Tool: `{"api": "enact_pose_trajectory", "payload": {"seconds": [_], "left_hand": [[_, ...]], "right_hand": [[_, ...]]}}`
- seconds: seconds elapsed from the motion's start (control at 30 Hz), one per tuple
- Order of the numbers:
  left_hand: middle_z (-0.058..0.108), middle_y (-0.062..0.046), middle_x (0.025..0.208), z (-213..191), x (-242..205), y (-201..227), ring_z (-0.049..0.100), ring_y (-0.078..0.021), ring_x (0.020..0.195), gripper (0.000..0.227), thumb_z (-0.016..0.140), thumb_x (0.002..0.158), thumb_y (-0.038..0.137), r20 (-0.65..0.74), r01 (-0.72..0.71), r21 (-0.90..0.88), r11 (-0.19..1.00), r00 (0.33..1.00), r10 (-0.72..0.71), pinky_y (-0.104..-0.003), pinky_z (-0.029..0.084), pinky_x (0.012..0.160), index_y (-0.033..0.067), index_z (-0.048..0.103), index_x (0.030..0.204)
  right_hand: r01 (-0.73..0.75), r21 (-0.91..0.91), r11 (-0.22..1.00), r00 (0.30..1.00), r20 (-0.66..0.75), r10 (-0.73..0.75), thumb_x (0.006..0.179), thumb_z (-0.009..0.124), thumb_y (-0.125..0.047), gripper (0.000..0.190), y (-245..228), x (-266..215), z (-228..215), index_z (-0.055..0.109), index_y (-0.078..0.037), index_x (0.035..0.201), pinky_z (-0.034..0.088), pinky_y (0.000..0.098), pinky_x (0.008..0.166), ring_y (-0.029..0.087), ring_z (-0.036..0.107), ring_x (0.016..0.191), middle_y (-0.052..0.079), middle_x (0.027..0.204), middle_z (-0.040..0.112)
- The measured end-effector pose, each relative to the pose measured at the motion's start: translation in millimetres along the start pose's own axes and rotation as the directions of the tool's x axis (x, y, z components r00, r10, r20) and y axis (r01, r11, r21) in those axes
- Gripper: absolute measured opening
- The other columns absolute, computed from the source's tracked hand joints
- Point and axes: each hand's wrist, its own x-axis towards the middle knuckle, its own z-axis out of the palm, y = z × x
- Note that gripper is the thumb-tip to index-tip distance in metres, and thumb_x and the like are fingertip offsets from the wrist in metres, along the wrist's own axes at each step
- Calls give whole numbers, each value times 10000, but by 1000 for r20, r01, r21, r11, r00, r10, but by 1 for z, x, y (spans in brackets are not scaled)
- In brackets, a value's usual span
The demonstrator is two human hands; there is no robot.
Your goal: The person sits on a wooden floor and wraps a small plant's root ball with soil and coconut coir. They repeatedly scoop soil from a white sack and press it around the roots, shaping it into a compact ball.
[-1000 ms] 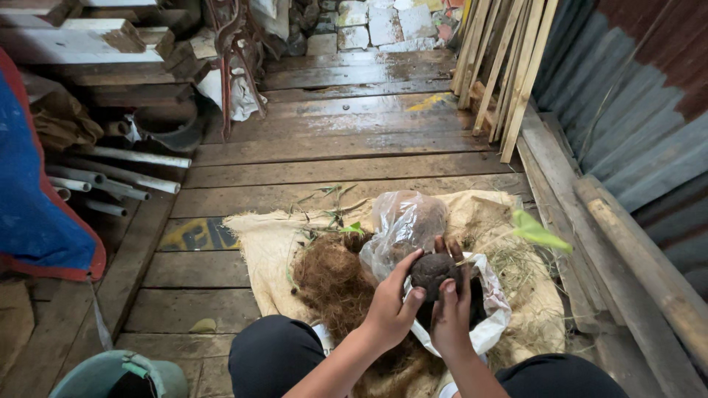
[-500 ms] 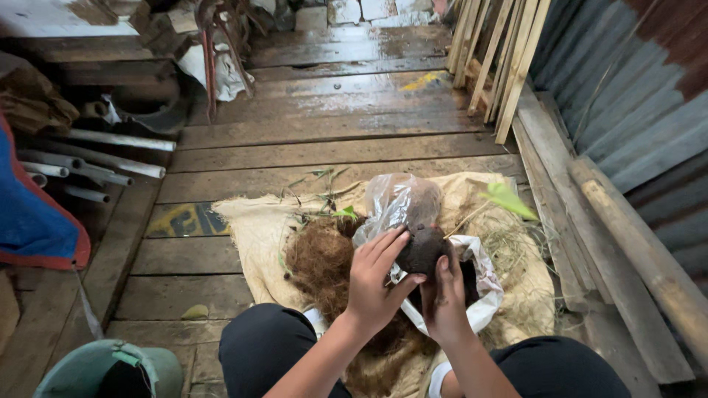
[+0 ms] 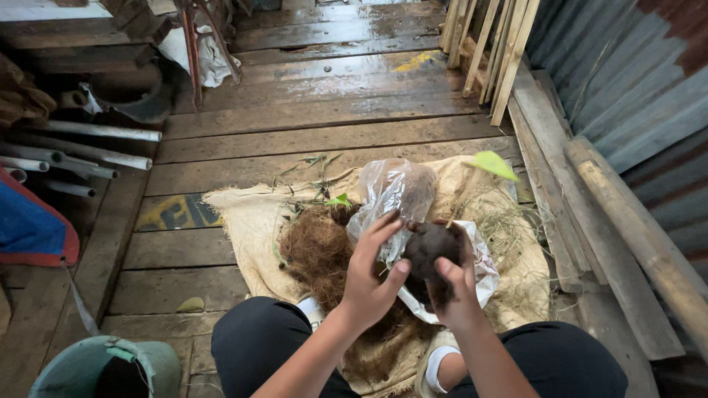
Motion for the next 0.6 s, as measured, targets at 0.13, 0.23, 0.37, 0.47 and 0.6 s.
{"api": "enact_pose_trajectory", "payload": {"seconds": [0.13, 0.23, 0.37, 0.47, 0.6], "left_hand": [[531, -214, 1513, -4, 9, 5, 514, -379, 1432, 566, 683, 971, 334, 47, 65, -68, 996, 997, -62, -457, 385, 1194, 28, 556, 1430], [564, -165, 1495, -12, 13, 11, 548, -357, 1407, 556, 733, 943, 299, 76, 4, 49, 999, 997, -8, -447, 413, 1193, 54, 585, 1420], [651, -97, 1402, -24, 15, 17, 594, -326, 1350, 522, 817, 870, 254, 142, -134, 193, 972, 984, 108, -443, 436, 1170, 83, 660, 1337], [698, -84, 1339, -23, 15, 18, 615, -314, 1324, 498, 837, 834, 250, 145, -137, 173, 975, 983, 112, -442, 446, 1146, 82, 690, 1280], [702, -102, 1332, -18, 13, 18, 618, -315, 1315, 474, 852, 826, 225, 122, -177, 134, 975, 979, 161, -445, 462, 1148, 73, 699, 1248]], "right_hand": [[-53, 10, 999, 999, 1, 53, 844, 651, -176, 726, -7, -1, 3, 400, -36, 1511, 500, 395, 1044, 252, 611, 1209, 138, 1331, 580], [-116, 18, 993, 993, 31, 116, 822, 658, -195, 782, -13, 0, 7, 379, -54, 1538, 505, 391, 1026, 242, 618, 1185, 139, 1322, 575], [-130, 86, 988, 986, 117, 120, 860, 657, -214, 770, -12, -1, 11, 364, -58, 1554, 511, 401, 1003, 262, 621, 1159, 156, 1322, 563], [-105, 101, 989, 991, 99, 95, 916, 680, -298, 744, -6, -4, 10, 354, -77, 1547, 526, 396, 977, 254, 619, 1151, 153, 1322, 552], [-47, 15, 999, 999, 18, 47, 941, 672, -578, 818, 5, -9, 7, 349, -91, 1514, 566, 381, 918, 247, 641, 1122, 153, 1305, 555]]}}
